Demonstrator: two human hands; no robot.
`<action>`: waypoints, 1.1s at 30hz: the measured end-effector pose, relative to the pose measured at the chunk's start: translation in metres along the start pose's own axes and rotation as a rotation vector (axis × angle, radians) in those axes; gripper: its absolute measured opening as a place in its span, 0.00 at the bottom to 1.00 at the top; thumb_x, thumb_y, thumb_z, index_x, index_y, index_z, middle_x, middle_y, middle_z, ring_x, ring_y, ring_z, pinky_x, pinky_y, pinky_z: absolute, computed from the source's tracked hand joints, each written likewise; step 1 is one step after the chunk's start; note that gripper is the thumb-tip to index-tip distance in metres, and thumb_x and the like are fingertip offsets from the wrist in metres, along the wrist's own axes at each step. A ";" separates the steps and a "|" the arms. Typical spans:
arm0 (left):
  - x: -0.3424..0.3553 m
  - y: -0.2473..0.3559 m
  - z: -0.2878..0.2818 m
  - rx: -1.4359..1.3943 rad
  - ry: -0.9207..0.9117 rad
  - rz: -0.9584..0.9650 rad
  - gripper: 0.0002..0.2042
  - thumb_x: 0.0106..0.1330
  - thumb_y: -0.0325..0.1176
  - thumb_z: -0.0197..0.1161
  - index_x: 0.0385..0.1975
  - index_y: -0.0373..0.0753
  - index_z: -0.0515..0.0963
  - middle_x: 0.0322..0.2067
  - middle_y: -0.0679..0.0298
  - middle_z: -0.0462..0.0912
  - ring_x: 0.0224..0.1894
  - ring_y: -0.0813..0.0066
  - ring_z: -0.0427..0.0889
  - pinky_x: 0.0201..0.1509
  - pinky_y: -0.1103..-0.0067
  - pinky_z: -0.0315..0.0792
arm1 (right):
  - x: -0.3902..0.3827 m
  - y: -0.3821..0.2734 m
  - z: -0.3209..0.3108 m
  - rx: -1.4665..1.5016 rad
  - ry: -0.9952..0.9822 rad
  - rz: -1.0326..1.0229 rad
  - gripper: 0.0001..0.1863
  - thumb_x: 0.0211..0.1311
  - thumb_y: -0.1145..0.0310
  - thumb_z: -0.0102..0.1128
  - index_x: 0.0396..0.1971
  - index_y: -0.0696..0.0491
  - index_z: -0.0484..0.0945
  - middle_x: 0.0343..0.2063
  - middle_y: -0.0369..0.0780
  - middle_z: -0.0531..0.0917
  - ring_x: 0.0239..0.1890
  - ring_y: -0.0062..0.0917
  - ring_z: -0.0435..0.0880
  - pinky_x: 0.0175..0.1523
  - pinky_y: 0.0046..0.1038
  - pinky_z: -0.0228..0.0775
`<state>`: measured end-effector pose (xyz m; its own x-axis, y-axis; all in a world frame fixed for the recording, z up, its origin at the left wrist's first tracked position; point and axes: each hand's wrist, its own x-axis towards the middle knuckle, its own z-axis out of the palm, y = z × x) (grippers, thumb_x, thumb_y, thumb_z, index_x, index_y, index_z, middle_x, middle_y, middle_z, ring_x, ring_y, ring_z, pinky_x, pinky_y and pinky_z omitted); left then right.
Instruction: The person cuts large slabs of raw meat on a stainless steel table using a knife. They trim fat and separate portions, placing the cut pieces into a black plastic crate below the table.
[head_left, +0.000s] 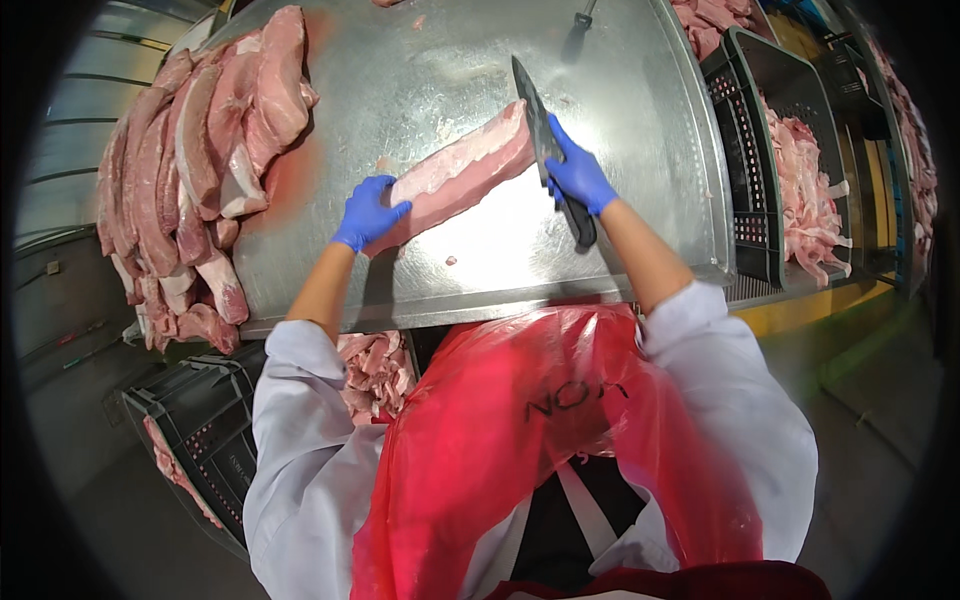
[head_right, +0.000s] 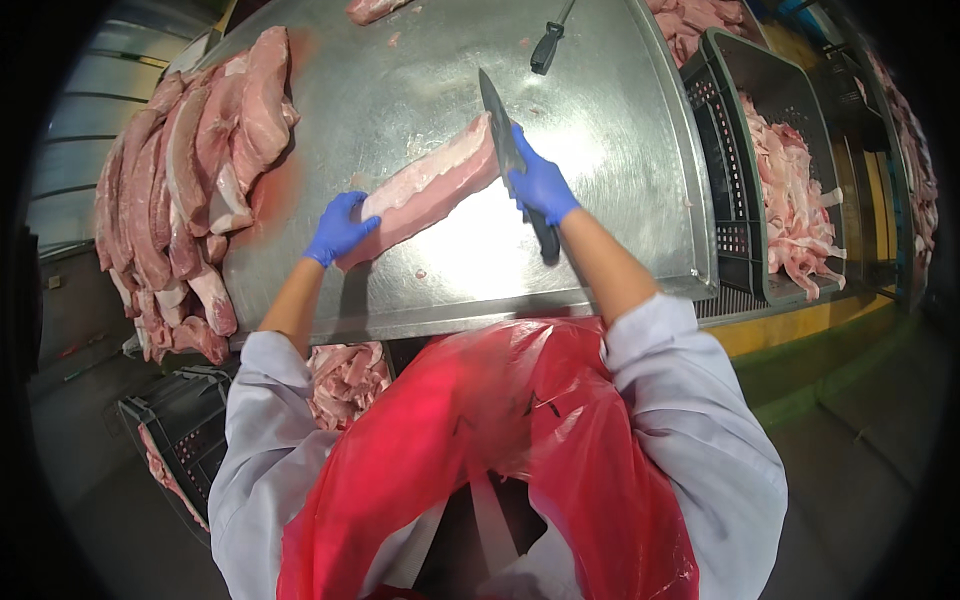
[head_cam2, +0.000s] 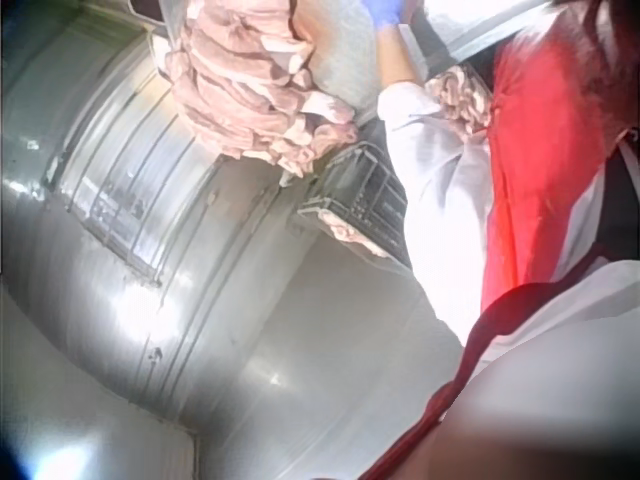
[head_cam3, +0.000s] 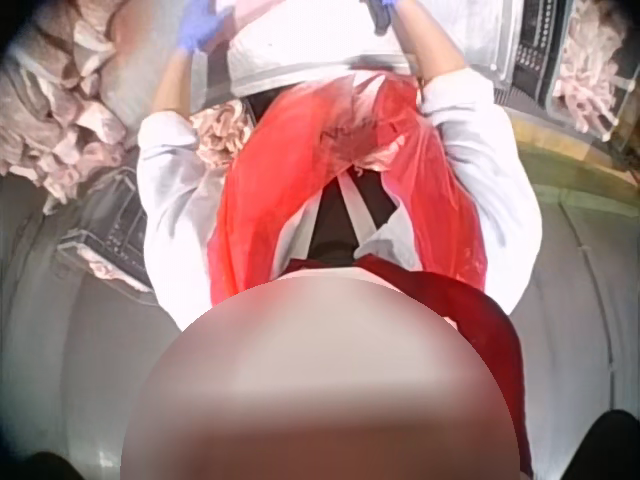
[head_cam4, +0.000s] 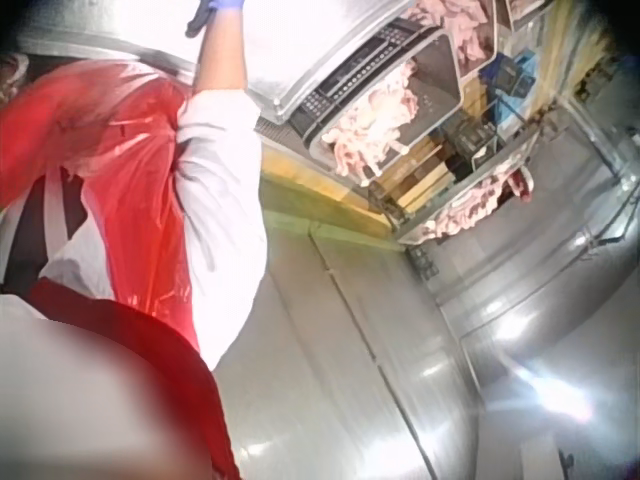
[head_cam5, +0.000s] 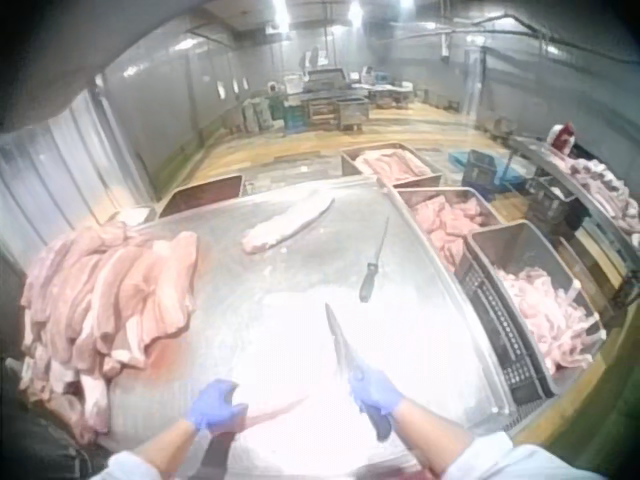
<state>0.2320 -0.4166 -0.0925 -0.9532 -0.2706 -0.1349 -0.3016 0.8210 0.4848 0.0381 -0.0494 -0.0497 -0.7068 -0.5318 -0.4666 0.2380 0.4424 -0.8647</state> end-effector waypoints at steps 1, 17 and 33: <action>-0.003 0.007 0.008 0.015 0.011 -0.009 0.31 0.56 0.51 0.73 0.56 0.39 0.78 0.50 0.52 0.81 0.53 0.52 0.79 0.59 0.61 0.72 | 0.009 0.000 -0.004 0.005 -0.003 -0.004 0.44 0.66 0.74 0.52 0.78 0.30 0.47 0.28 0.42 0.84 0.21 0.22 0.82 0.29 0.28 0.78; -0.018 0.058 0.010 0.159 -0.271 -0.218 0.30 0.57 0.52 0.69 0.53 0.36 0.75 0.46 0.47 0.80 0.48 0.46 0.80 0.52 0.56 0.74 | -0.163 0.061 -0.036 0.023 -0.218 0.099 0.41 0.68 0.76 0.53 0.78 0.36 0.52 0.45 0.45 0.84 0.28 0.18 0.81 0.36 0.22 0.77; 0.116 0.226 0.082 0.012 0.155 -0.116 0.16 0.64 0.41 0.63 0.34 0.30 0.81 0.36 0.38 0.84 0.42 0.41 0.85 0.48 0.59 0.78 | 0.039 0.020 -0.016 0.184 0.109 -0.195 0.43 0.69 0.74 0.57 0.78 0.31 0.49 0.19 0.36 0.80 0.17 0.16 0.76 0.26 0.24 0.74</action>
<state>0.0521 -0.2212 -0.0695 -0.8978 -0.4370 -0.0543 -0.4104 0.7857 0.4629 0.0047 -0.0496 -0.0818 -0.8161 -0.5090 -0.2738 0.2004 0.1952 -0.9601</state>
